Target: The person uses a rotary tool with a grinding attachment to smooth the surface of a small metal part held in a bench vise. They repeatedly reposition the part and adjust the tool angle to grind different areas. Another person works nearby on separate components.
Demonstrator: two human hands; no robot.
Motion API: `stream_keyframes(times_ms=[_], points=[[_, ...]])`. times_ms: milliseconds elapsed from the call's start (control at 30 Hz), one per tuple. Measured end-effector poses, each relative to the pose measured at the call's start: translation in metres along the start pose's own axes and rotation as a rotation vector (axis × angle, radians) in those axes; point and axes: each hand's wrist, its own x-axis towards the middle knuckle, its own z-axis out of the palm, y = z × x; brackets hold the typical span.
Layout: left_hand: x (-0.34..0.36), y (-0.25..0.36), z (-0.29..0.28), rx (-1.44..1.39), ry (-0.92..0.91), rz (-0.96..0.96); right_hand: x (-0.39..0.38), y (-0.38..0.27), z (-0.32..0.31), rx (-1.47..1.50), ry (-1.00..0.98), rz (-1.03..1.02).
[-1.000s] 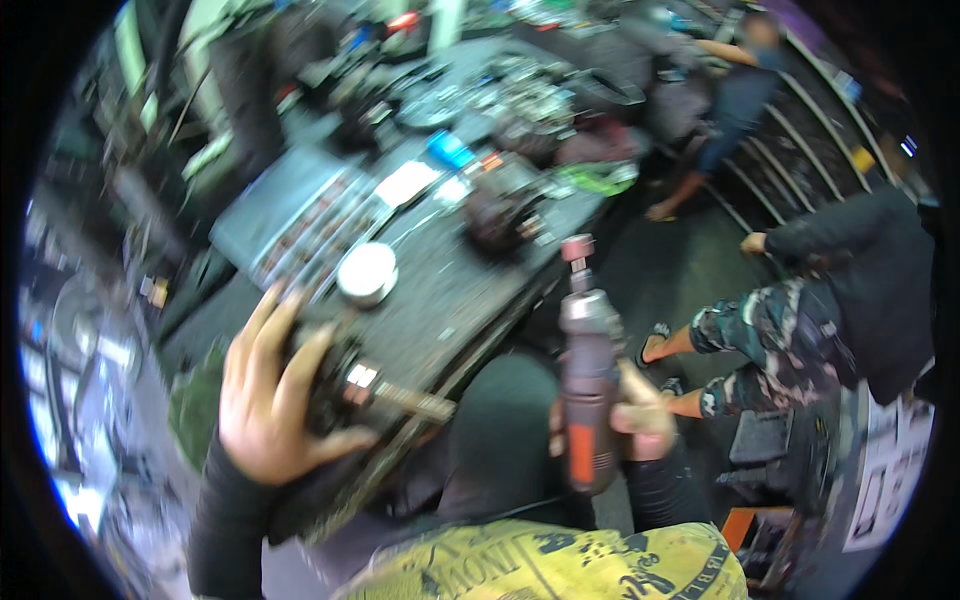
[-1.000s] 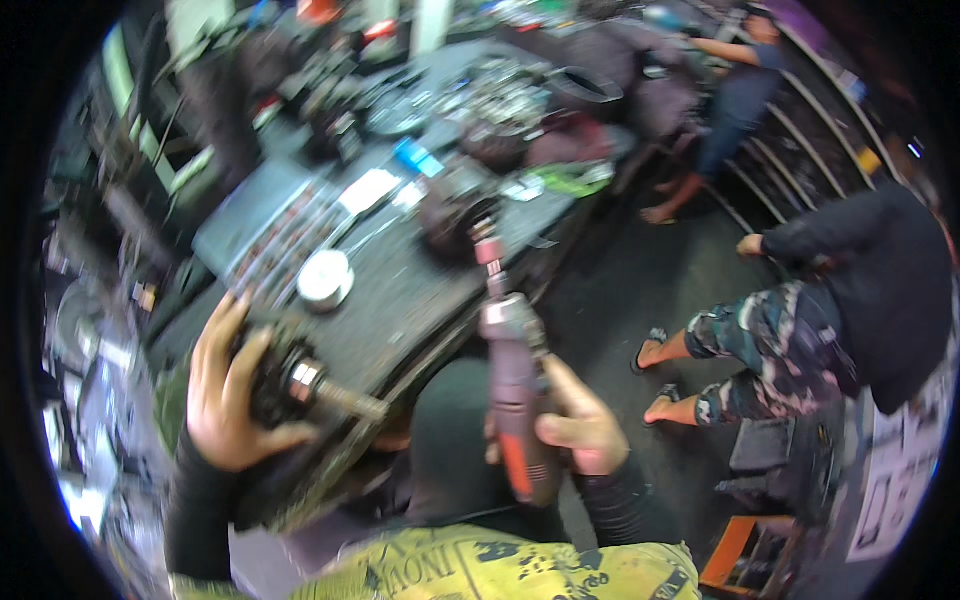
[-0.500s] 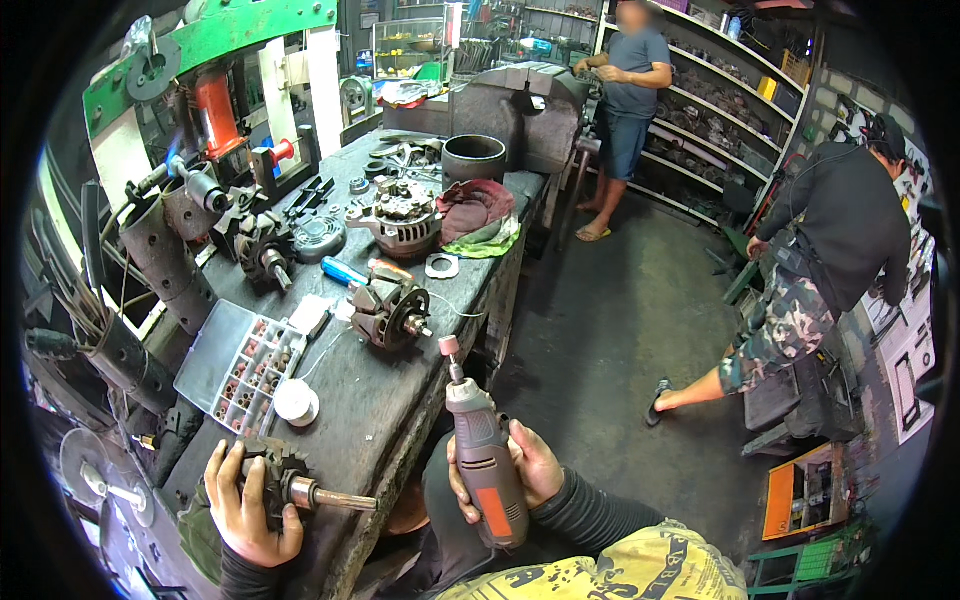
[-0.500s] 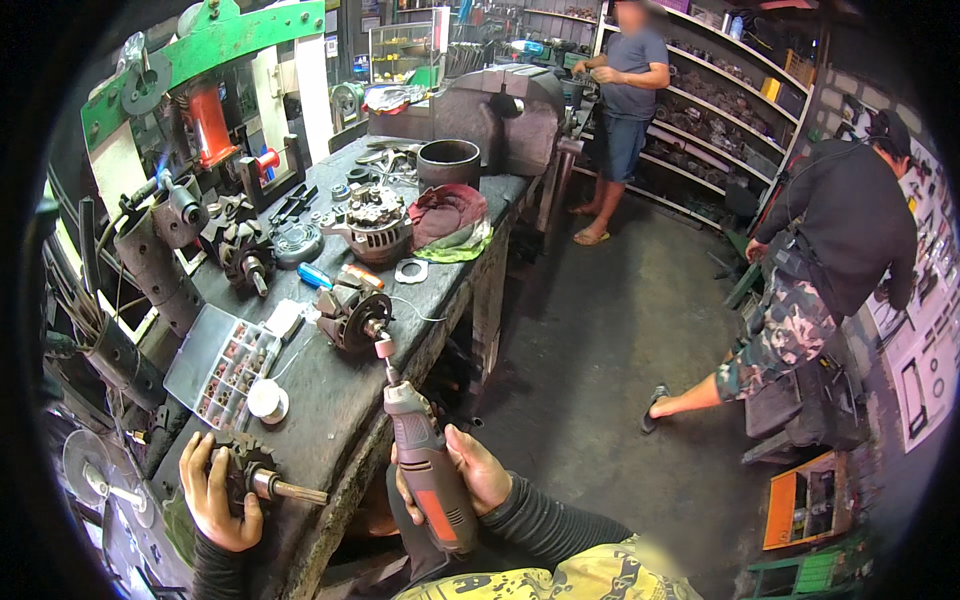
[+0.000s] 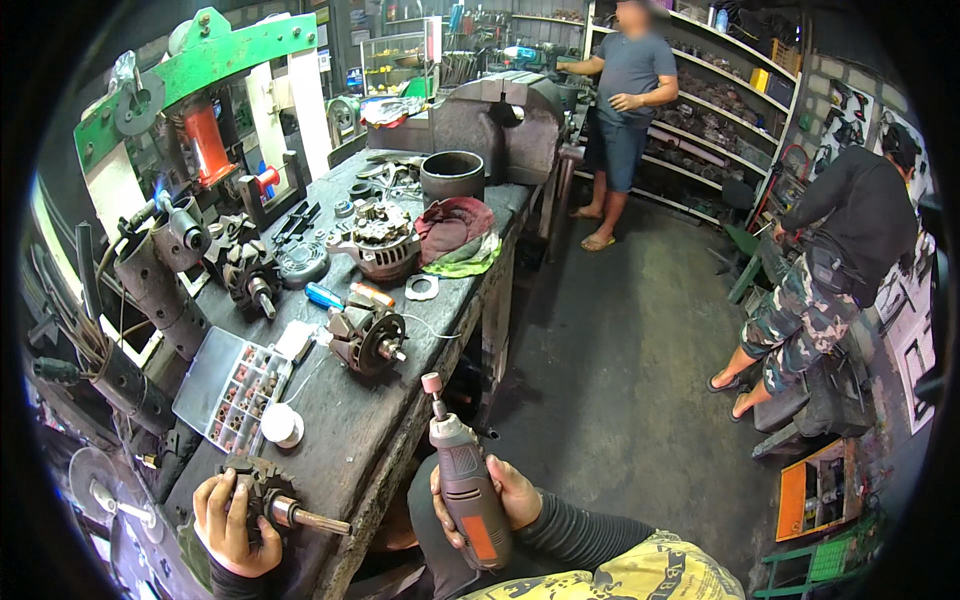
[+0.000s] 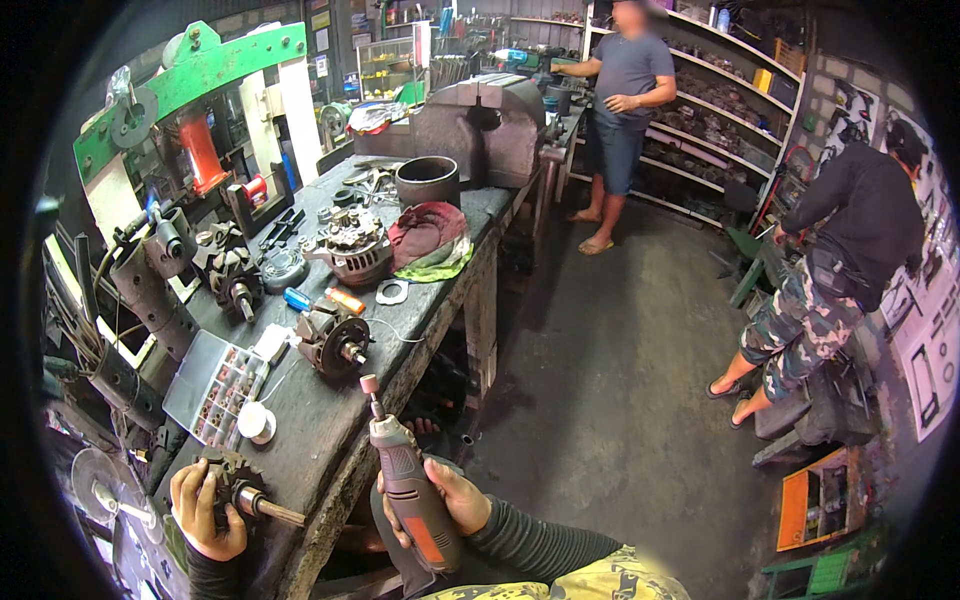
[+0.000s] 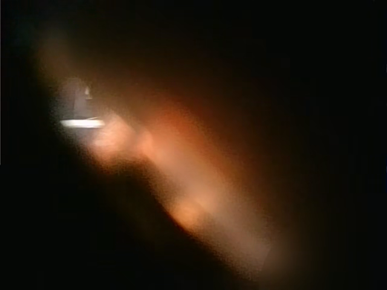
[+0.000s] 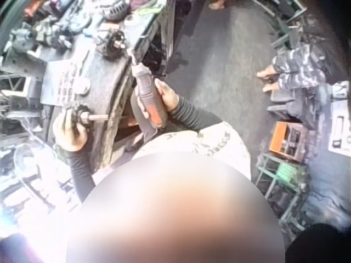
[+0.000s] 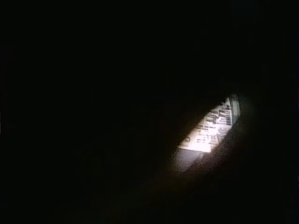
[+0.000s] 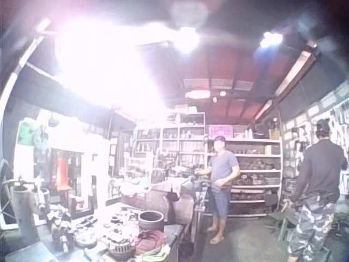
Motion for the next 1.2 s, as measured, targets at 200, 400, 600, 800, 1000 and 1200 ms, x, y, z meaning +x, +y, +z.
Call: stream_keyframes(times_ms=[200, 400, 600, 800, 1000, 1200], points=[[0.000, 0.008, -0.010, 0.058, -0.038, -0.048, -0.008, -0.007, -0.002, -0.196, 0.194, 0.035], [-0.002, 0.017, -0.033, 0.069, -0.064, -0.102, -0.005, 0.001, -0.008, -0.062, 0.125, -0.056], [0.023, 0.007, -0.039, -0.004, -0.260, -0.092, 0.003, -0.005, 0.001, -0.163, 0.152, -0.043], [0.045, -0.009, -0.030, -0.135, -0.377, -0.103, 0.004, -0.012, 0.023, -0.513, 0.289, 0.049], [0.038, -0.005, -0.027, -0.179, -0.258, -0.241, 0.012, -0.028, 0.057, -0.813, 0.396, 0.086], [0.019, 0.004, -0.033, -0.099, -0.207, -0.227, 0.028, -0.048, 0.065, -0.751, 0.345, 0.071]])
